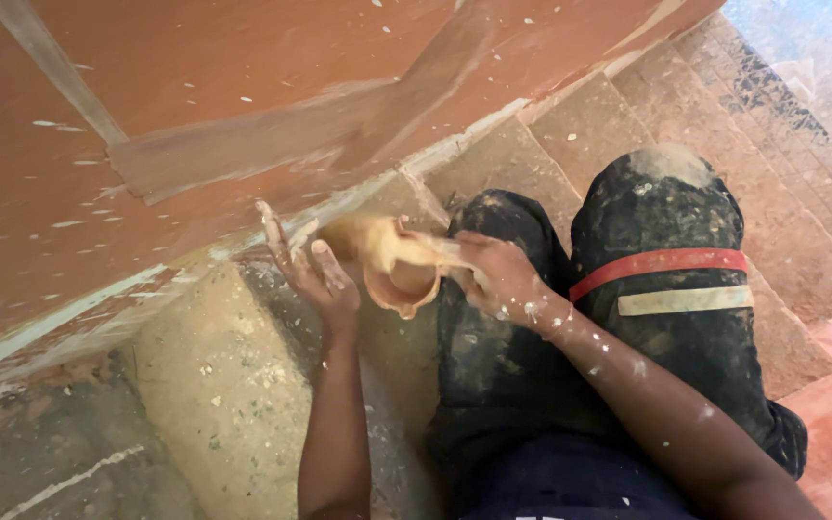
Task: The person sits on a concrete staircase and uses a wide brush to apply a light-colored coating to the riser of a step. They repeatedly dip the brush into a small container held in the left hand and brush the surface.
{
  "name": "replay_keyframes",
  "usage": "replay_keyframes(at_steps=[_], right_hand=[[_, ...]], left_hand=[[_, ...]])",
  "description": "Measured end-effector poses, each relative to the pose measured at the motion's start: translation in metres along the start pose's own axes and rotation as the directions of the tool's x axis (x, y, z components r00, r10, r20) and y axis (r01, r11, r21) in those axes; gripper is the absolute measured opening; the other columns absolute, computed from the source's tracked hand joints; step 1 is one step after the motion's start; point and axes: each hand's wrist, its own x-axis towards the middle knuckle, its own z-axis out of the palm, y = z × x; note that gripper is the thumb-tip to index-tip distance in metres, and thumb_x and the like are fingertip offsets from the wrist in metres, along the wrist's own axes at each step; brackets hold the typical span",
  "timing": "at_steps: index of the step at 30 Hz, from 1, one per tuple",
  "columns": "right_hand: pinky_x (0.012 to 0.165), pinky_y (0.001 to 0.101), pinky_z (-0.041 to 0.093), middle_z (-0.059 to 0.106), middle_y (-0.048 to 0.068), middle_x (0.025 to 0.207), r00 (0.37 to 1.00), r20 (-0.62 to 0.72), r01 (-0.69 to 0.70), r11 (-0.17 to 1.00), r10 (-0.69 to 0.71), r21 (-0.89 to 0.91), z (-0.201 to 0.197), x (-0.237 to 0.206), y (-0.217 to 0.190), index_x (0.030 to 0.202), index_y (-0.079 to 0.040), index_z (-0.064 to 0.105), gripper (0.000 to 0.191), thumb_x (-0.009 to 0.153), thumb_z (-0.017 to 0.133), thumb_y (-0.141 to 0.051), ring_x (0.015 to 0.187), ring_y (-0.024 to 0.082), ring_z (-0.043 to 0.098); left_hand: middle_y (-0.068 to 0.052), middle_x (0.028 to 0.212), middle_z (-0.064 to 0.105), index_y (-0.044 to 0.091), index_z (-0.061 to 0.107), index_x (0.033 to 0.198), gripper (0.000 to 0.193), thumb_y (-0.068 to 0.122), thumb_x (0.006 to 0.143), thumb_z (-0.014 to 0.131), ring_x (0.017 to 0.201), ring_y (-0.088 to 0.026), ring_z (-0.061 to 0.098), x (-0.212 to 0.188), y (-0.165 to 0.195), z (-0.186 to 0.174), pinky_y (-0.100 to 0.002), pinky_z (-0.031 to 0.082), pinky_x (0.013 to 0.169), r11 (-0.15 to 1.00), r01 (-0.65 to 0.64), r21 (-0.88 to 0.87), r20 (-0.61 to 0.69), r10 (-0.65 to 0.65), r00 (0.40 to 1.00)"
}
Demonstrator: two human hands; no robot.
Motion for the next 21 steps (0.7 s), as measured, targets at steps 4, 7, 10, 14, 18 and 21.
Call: replay_keyframes(at_steps=[4, 7, 10, 14, 18, 21], right_hand=[[0.081, 0.04, 0.056, 0.071, 0.018, 0.098, 0.981, -0.194, -0.056, 0.984, 0.023, -0.168, -0.025, 0.014, 0.008, 0.1, -0.007, 0.066, 0.018, 0.086, 0.063, 0.002, 0.092, 0.037, 0.069], [0.088, 0.047, 0.053, 0.067, 0.028, 0.11, 0.731, -0.681, -0.167, 0.981, 0.053, -0.102, -0.054, 0.018, 0.007, 0.129, 0.004, 0.06, 0.03, 0.101, 0.065, -0.006, 0.103, 0.042, 0.068], [0.1, 0.0485, 0.053, 0.063, 0.032, 0.131, 0.65, -0.734, 0.041, 0.974, -0.196, -0.223, -0.059, 0.019, 0.002, 0.14, 0.008, 0.052, 0.036, 0.105, 0.059, -0.001, 0.12, 0.044, 0.066], [0.083, 0.0411, 0.055, 0.071, 0.021, 0.111, 0.909, -0.375, -0.146, 0.981, 0.183, 0.126, -0.023, 0.012, -0.009, 0.127, -0.001, 0.065, 0.033, 0.094, 0.06, -0.001, 0.099, 0.039, 0.069], [0.083, 0.0435, 0.055, 0.069, 0.022, 0.108, 0.998, -0.046, 0.037, 0.987, -0.03, 0.154, 0.0, 0.004, -0.007, 0.123, -0.002, 0.069, 0.033, 0.09, 0.07, -0.005, 0.101, 0.041, 0.068], [0.095, 0.046, 0.053, 0.069, 0.024, 0.119, 0.959, -0.236, 0.177, 0.981, -0.154, 0.078, -0.012, 0.008, 0.005, 0.122, 0.0, 0.065, 0.043, 0.079, 0.06, 0.006, 0.109, 0.041, 0.066]], left_hand=[[-0.02, 0.173, 0.026, -0.002, 0.029, 0.163, 0.062, 0.037, 0.116, 0.043, 0.151, -0.034, 0.044, 0.002, -0.002, 0.001, -0.038, 0.053, 0.111, 0.999, -0.029, -0.035, 0.009, 0.029, 1.0], [-0.021, 0.172, 0.027, -0.003, 0.031, 0.161, 0.061, 0.037, 0.116, 0.043, 0.148, -0.032, 0.049, 0.003, -0.004, 0.002, -0.038, 0.056, 0.108, 0.999, -0.029, -0.041, 0.021, 0.03, 0.999], [-0.022, 0.171, 0.027, -0.004, 0.034, 0.159, 0.06, 0.036, 0.115, 0.044, 0.147, -0.033, 0.05, 0.004, -0.007, 0.006, -0.039, 0.057, 0.107, 0.998, -0.037, -0.042, 0.027, 0.038, 0.999], [-0.023, 0.169, 0.029, -0.006, 0.036, 0.157, 0.057, 0.033, 0.117, 0.044, 0.154, -0.039, 0.04, 0.0, -0.008, 0.007, -0.04, 0.056, 0.109, 0.997, -0.075, 0.025, 0.008, 0.074, 0.997], [-0.025, 0.165, 0.035, -0.004, 0.046, 0.147, 0.047, 0.031, 0.116, 0.043, 0.151, -0.039, 0.042, -0.003, -0.007, 0.005, -0.04, 0.053, 0.108, 0.996, -0.091, 0.011, -0.027, 0.092, 0.995], [-0.023, 0.166, 0.038, -0.002, 0.059, 0.129, 0.038, 0.031, 0.118, 0.043, 0.152, -0.038, 0.04, -0.003, -0.005, 0.003, -0.045, 0.044, 0.119, 0.99, -0.119, 0.08, -0.035, 0.122, 0.992]])
